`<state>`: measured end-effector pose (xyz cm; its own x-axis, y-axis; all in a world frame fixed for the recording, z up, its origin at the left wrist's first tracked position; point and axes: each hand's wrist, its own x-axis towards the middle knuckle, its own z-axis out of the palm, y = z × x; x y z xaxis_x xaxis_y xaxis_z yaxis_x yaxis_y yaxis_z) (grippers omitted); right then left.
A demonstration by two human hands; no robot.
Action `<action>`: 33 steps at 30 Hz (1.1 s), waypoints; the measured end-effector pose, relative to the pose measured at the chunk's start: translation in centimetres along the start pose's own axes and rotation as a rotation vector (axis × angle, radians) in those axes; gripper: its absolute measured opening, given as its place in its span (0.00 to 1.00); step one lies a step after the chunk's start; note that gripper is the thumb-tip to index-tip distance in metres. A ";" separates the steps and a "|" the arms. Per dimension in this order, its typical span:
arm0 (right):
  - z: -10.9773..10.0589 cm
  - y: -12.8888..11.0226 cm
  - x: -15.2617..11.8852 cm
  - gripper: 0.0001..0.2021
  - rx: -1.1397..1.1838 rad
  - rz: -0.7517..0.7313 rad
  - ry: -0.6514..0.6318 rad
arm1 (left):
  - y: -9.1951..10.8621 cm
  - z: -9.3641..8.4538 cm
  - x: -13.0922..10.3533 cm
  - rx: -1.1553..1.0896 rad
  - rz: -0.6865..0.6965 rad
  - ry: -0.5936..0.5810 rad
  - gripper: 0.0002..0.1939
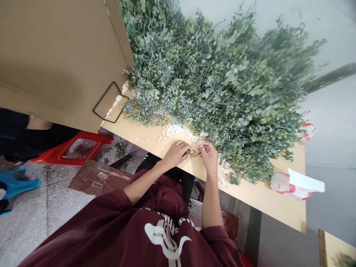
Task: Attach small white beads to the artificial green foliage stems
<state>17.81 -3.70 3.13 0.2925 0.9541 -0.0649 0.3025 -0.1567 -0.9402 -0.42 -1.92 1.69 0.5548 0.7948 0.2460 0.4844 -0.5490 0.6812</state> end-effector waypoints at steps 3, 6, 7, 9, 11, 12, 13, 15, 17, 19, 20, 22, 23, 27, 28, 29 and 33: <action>-0.3 0.6 -0.9 0.14 0.235 0.067 -0.006 | 0.0 0.0 -0.1 -0.088 -0.096 0.045 0.09; -0.1 0.9 -1.8 0.13 0.414 0.128 -0.013 | 0.0 -0.1 -0.3 -0.189 -0.186 0.091 0.12; 0.0 1.0 -2.1 0.13 0.474 0.148 -0.025 | 0.1 -0.1 -0.3 -0.219 -0.199 0.095 0.13; 0.3 1.2 -2.5 0.13 0.581 0.193 -0.061 | 0.1 -0.3 -0.4 -0.276 -0.204 0.089 0.13; 0.5 1.3 -2.7 0.14 0.655 0.239 -0.091 | 0.2 -0.4 -0.4 -0.331 -0.191 0.082 0.14; 0.6 1.3 -2.8 0.14 0.681 0.255 -0.104 | 0.2 -0.5 -0.4 -0.356 -0.182 0.079 0.14; 0.7 1.3 -2.8 0.14 0.702 0.266 -0.115 | 0.1 -0.5 -0.4 -0.376 -0.172 0.077 0.15; 0.8 1.3 -2.9 0.14 0.728 0.272 -0.137 | 0.0 -0.6 -0.3 -0.399 -0.150 0.079 0.17; 0.8 1.2 -2.9 0.12 0.734 0.274 -0.155 | -0.3 -0.5 -0.2 -0.408 -0.125 0.097 0.17; 0.8 1.2 -2.9 0.12 0.733 0.275 -0.168 | -0.5 -0.5 -0.1 -0.416 -0.112 0.131 0.14; 0.8 1.1 -2.9 0.11 0.736 0.272 -0.172 | -0.6 -0.4 0.0 -0.424 -0.110 0.146 0.12; 0.9 1.0 -3.0 0.10 0.754 0.250 -0.174 | -0.6 -0.4 0.1 -0.448 -0.124 0.158 0.07; 0.9 0.9 -3.1 0.10 0.765 0.234 -0.172 | -0.6 -0.5 0.1 -0.468 -0.138 0.150 0.06; 1.0 0.8 -3.2 0.08 0.782 0.186 -0.137 | -0.3 -0.8 -0.2 -0.627 -0.261 0.058 0.12; 1.1 0.8 -3.3 0.08 0.783 0.185 -0.128 | -0.3 -0.8 -0.3 -0.678 -0.295 0.038 0.14; 1.2 0.8 -3.3 0.08 0.788 0.188 -0.122 | -0.3 -0.8 -0.4 -0.728 -0.324 0.027 0.15; 1.8 0.9 -3.6 0.09 0.815 0.211 -0.151 | -0.8 -0.8 -0.5 -0.852 -0.372 0.018 0.21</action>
<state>15.41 -6.84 1.90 0.1282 0.9583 -0.2556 -0.5090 -0.1576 -0.8462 -1.59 -1.68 1.57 0.4499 0.8891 -0.0841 -0.0353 0.1118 0.9931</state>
